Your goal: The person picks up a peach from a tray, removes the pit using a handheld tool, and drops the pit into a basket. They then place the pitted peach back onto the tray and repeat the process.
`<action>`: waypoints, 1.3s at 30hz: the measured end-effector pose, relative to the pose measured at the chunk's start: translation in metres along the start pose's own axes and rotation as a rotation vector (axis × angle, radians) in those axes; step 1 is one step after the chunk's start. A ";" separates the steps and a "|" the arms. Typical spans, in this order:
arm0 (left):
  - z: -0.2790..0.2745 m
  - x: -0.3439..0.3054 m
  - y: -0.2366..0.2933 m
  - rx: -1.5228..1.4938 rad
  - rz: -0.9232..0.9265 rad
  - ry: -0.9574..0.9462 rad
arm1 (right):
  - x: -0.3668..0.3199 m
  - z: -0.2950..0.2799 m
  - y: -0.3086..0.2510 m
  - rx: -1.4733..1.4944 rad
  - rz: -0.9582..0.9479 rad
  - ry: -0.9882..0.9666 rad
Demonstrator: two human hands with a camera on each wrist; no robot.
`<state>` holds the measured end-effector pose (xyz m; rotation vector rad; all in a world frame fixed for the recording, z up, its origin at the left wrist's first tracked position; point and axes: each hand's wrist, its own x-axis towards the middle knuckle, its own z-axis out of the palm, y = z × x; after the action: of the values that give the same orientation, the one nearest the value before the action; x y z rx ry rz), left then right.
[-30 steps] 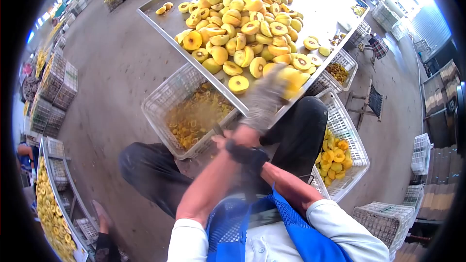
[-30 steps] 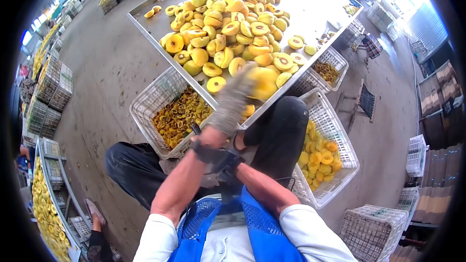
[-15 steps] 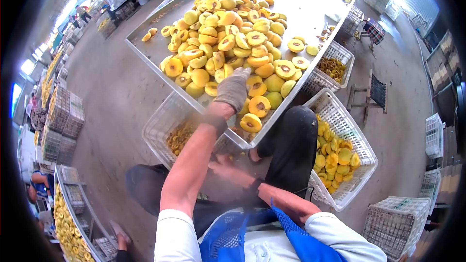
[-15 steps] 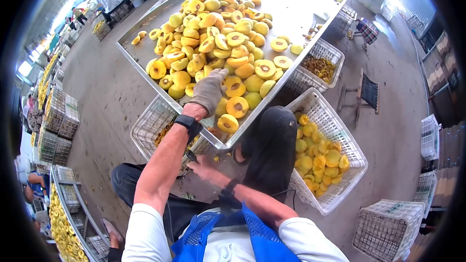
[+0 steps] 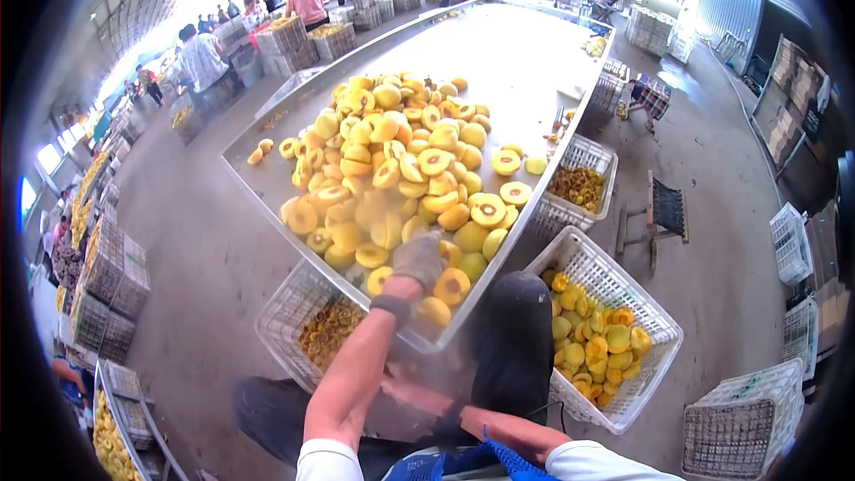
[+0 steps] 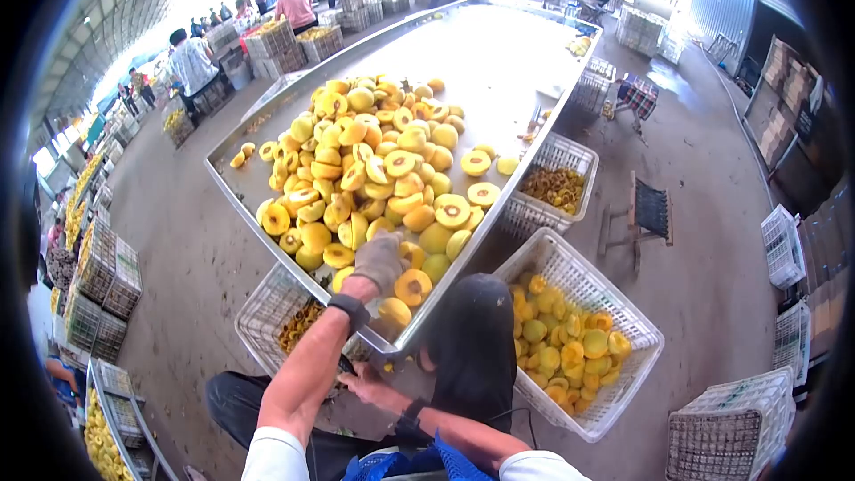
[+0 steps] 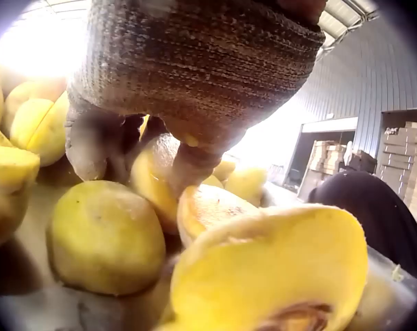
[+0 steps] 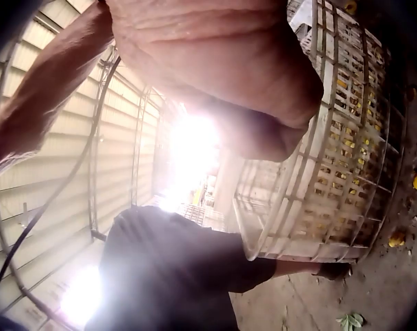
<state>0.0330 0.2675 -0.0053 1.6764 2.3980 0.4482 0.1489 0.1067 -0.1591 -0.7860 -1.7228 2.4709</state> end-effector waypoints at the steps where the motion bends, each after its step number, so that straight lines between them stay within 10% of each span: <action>1: -0.002 -0.002 0.001 0.004 -0.046 -0.024 | -0.001 -0.002 -0.006 -0.008 -0.016 0.002; 9: 0.009 -0.013 -0.007 -0.235 -0.051 0.268 | -0.021 -0.007 -0.023 0.152 -0.048 -0.104; 17: -0.057 -0.080 -0.058 -1.361 -0.180 0.350 | -0.033 -0.008 -0.054 0.083 -0.005 0.009; 23: -0.055 -0.156 -0.098 -1.727 -0.252 0.458 | -0.024 -0.016 -0.081 -0.435 -0.527 0.237; 39: -0.048 -0.208 -0.087 -1.439 -0.387 0.569 | -0.036 0.003 -0.174 -0.911 -0.641 0.258</action>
<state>0.0136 0.0382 0.0046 0.4273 1.6011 2.0560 0.1350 0.1608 0.0095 -0.4103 -2.4516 1.0936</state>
